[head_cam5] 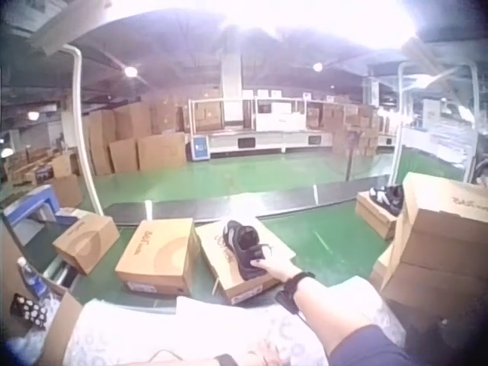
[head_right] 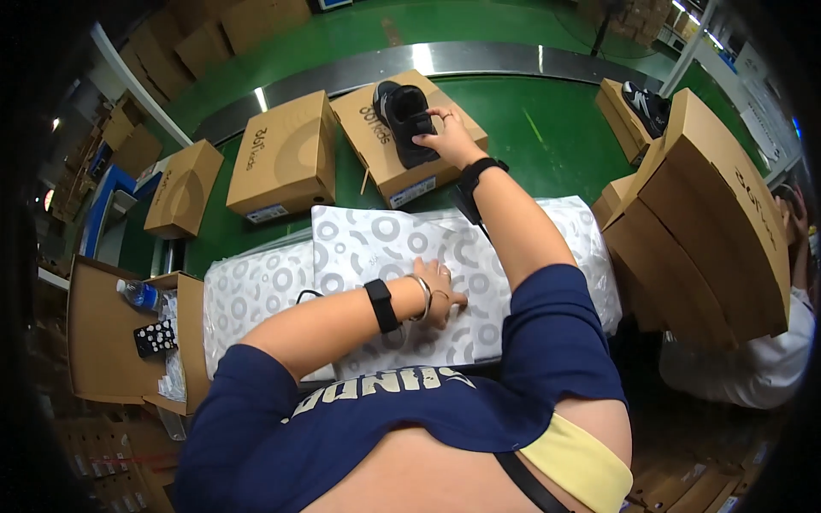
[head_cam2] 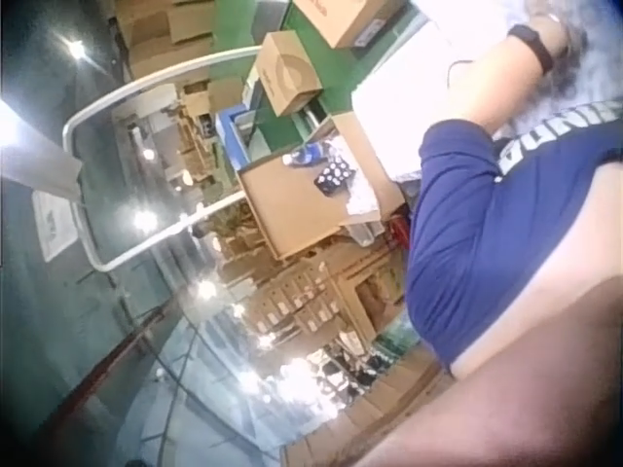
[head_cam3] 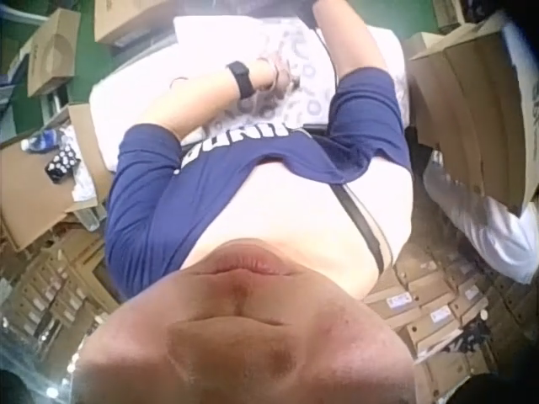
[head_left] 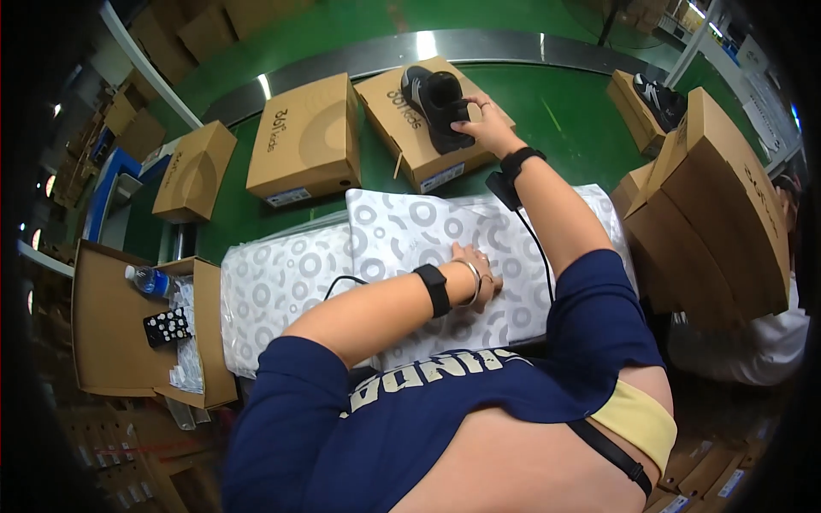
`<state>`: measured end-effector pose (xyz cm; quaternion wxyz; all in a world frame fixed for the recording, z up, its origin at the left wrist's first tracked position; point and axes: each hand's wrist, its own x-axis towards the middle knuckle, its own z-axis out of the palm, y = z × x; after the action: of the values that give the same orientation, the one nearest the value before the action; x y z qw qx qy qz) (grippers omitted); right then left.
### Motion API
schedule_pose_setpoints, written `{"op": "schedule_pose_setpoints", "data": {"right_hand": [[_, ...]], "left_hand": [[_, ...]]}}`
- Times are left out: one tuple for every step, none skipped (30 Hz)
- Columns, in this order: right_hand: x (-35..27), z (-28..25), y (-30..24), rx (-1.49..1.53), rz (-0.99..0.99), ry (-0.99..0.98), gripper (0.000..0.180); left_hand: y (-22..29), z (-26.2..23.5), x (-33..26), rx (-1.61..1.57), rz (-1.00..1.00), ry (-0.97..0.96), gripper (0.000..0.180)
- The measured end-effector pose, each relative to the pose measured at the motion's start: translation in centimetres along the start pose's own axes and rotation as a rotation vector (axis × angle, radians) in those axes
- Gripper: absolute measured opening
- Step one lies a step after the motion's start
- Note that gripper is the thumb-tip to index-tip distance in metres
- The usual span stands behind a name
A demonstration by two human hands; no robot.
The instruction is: The recorder is packing shoes into boxes and wrapping them in tissue paper at a workstation.
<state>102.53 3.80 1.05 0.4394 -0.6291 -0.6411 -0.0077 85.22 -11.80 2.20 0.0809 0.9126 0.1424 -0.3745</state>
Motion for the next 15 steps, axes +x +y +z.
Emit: {"op": "schedule_pose_setpoints", "data": {"right_hand": [[1.6,-0.2,0.1,0.009,-0.008,0.008,0.047],[3.2,-1.0,-0.8,0.334,0.123,-0.082,0.040],[4.5,-2.1,-1.5,0.656,0.255,-0.175,0.033],[5.5,-3.4,-2.8,0.582,0.151,-0.288,0.026],[5.8,-4.4,-5.7,0.396,0.170,-0.351,0.032],[5.6,-5.2,-7.7,0.215,0.112,-0.343,0.041],[5.3,-5.9,-8.7,0.027,0.059,-0.321,0.050],[4.9,-5.3,-7.7,0.003,0.017,-0.281,0.060],[4.2,-4.1,-6.3,-0.022,-0.027,-0.241,0.070],[3.4,-2.5,-6.1,-0.166,0.034,-0.297,0.079],[2.9,-1.3,-4.6,-0.084,-0.163,-0.404,0.073],[2.4,0.0,-3.7,0.081,-0.012,-0.392,0.064],[2.3,0.8,-3.7,0.253,0.129,-0.381,0.056],[2.4,0.2,-5.8,0.256,0.116,-0.383,0.056],[2.4,-0.9,-7.7,0.374,0.212,-0.362,0.045]], "left_hand": [[-0.1,0.1,-0.1,0.005,-0.013,0.000,0.064],[-0.2,0.3,-0.4,-0.007,0.006,0.015,0.064],[-0.5,0.3,-0.5,-0.017,0.029,0.030,0.064],[-0.6,0.2,-0.9,-0.019,0.023,0.037,0.064],[-0.9,0.5,-1.0,-0.040,0.006,0.037,0.064],[-1.1,0.7,-1.0,-0.043,-0.010,0.032,0.064],[-1.0,0.6,-0.9,-0.035,-0.019,0.029,0.063],[-0.9,0.3,-0.7,-0.036,-0.009,0.036,0.062],[-0.7,0.0,-0.6,-0.020,-0.007,0.046,0.062],[-0.8,-0.2,-0.4,-0.044,0.002,0.027,0.061],[-0.5,-0.4,-0.2,-0.060,0.016,0.007,0.060],[-0.1,-0.4,-0.1,-0.041,0.021,0.014,0.060],[0.1,-0.1,-0.1,-0.034,0.016,0.038,0.059],[-0.2,0.5,-0.2,-0.043,0.001,0.061,0.058],[-0.4,1.0,-0.3,-0.044,-0.007,0.066,0.058]]}}
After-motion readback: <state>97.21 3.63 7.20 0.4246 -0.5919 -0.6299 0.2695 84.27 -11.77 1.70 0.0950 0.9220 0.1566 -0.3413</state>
